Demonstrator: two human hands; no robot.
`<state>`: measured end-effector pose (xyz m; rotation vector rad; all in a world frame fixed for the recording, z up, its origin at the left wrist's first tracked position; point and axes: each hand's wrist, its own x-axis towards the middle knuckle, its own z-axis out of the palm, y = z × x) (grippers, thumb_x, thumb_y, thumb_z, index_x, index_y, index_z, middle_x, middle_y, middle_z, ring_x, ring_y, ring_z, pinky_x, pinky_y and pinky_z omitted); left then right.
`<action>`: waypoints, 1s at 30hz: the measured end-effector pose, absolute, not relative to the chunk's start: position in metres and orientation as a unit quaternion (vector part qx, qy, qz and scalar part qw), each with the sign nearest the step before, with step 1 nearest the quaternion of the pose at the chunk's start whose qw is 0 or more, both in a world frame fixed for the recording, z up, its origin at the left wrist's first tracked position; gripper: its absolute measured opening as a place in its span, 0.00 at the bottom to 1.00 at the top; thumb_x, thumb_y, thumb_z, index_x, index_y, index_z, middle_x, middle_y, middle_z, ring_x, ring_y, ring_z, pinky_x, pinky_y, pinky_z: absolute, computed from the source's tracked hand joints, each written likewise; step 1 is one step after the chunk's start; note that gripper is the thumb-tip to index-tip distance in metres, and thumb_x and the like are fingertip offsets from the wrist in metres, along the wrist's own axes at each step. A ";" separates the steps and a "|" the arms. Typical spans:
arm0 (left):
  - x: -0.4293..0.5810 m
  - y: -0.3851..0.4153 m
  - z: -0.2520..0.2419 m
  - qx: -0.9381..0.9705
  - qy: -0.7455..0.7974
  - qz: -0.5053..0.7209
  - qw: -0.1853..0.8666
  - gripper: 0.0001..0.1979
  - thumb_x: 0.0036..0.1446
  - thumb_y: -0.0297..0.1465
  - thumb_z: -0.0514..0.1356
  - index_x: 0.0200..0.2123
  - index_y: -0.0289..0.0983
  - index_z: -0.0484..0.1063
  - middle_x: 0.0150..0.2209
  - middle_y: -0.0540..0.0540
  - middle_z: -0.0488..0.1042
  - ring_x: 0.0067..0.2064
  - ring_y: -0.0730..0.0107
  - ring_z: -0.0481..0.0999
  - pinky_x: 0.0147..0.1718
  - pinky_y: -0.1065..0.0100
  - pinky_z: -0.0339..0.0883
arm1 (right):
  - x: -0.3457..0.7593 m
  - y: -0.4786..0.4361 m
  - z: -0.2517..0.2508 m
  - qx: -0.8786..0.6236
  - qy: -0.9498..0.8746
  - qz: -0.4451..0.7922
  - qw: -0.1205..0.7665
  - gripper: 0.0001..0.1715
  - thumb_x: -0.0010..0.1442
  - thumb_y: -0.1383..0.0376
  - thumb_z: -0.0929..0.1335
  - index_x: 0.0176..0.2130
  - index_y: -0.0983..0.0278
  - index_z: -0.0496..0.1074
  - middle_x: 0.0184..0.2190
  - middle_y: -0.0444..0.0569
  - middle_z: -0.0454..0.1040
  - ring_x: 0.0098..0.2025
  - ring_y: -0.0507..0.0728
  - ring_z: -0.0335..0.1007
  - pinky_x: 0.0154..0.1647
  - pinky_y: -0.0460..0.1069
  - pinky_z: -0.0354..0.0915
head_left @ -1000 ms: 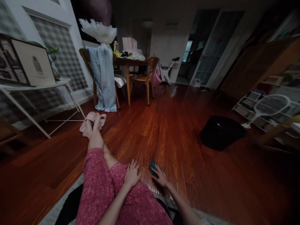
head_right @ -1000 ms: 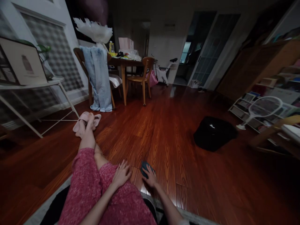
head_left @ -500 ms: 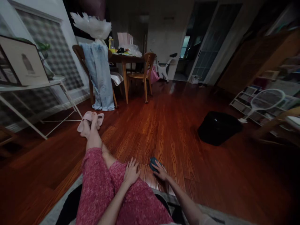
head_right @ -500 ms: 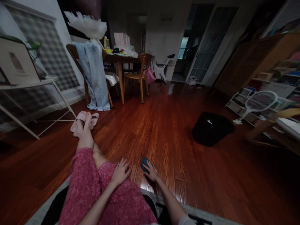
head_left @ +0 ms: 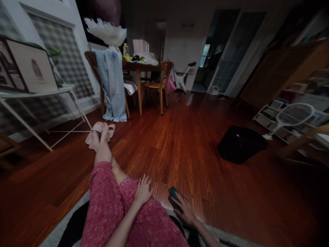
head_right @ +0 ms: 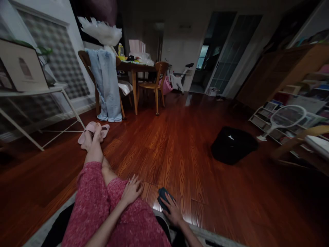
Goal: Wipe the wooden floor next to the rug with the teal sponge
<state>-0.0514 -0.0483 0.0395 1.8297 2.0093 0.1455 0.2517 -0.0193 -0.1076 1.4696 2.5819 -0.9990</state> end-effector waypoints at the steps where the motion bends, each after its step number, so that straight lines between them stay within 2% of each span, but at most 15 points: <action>1: -0.052 -0.049 0.041 0.659 0.721 0.051 0.208 0.28 0.64 0.38 0.49 0.64 0.36 0.65 0.72 0.42 0.53 0.74 0.57 0.42 0.70 0.50 0.43 | 0.261 -0.025 -0.107 0.477 0.820 -0.315 0.003 0.35 0.65 0.46 0.60 0.69 0.45 0.56 0.74 0.42 0.44 0.75 0.60 0.36 0.73 0.62 0.39; 5: -0.053 -0.050 0.045 0.666 0.716 0.043 0.207 0.28 0.64 0.39 0.49 0.64 0.37 0.66 0.72 0.41 0.53 0.74 0.57 0.42 0.70 0.50 0.41 | 0.266 -0.010 -0.093 0.501 0.807 -0.313 0.017 0.33 0.68 0.47 0.57 0.68 0.46 0.56 0.74 0.42 0.44 0.75 0.59 0.35 0.73 0.61 0.39; 10: -0.054 -0.050 0.044 0.663 0.718 0.041 0.207 0.28 0.64 0.39 0.48 0.65 0.37 0.65 0.72 0.42 0.52 0.74 0.58 0.42 0.70 0.51 0.42 | 0.228 0.057 -0.077 0.551 0.781 -0.292 0.028 0.33 0.67 0.47 0.59 0.69 0.44 0.54 0.74 0.40 0.42 0.75 0.59 0.33 0.72 0.62 0.39; 14: -0.053 -0.048 0.043 0.660 0.721 0.044 0.208 0.28 0.63 0.38 0.48 0.64 0.37 0.66 0.72 0.42 0.51 0.74 0.58 0.41 0.70 0.51 0.43 | 0.204 0.088 -0.070 0.576 0.765 -0.287 0.031 0.35 0.67 0.44 0.59 0.69 0.46 0.55 0.74 0.42 0.43 0.75 0.60 0.34 0.72 0.63 0.39; 25: -0.053 -0.049 0.043 0.663 0.720 0.041 0.201 0.27 0.64 0.38 0.49 0.64 0.38 0.65 0.72 0.42 0.53 0.74 0.58 0.42 0.70 0.50 0.42 | 0.249 -0.029 -0.100 0.503 0.804 -0.318 -0.004 0.37 0.65 0.40 0.58 0.69 0.46 0.56 0.74 0.44 0.44 0.75 0.61 0.34 0.72 0.63 0.38; 30: -0.054 -0.050 0.045 0.668 0.716 0.037 0.201 0.27 0.65 0.39 0.49 0.64 0.38 0.65 0.72 0.42 0.54 0.74 0.58 0.43 0.70 0.50 0.42 | 0.240 -0.007 -0.085 0.510 0.799 -0.320 0.002 0.34 0.67 0.44 0.56 0.68 0.45 0.56 0.74 0.42 0.43 0.75 0.60 0.34 0.72 0.63 0.37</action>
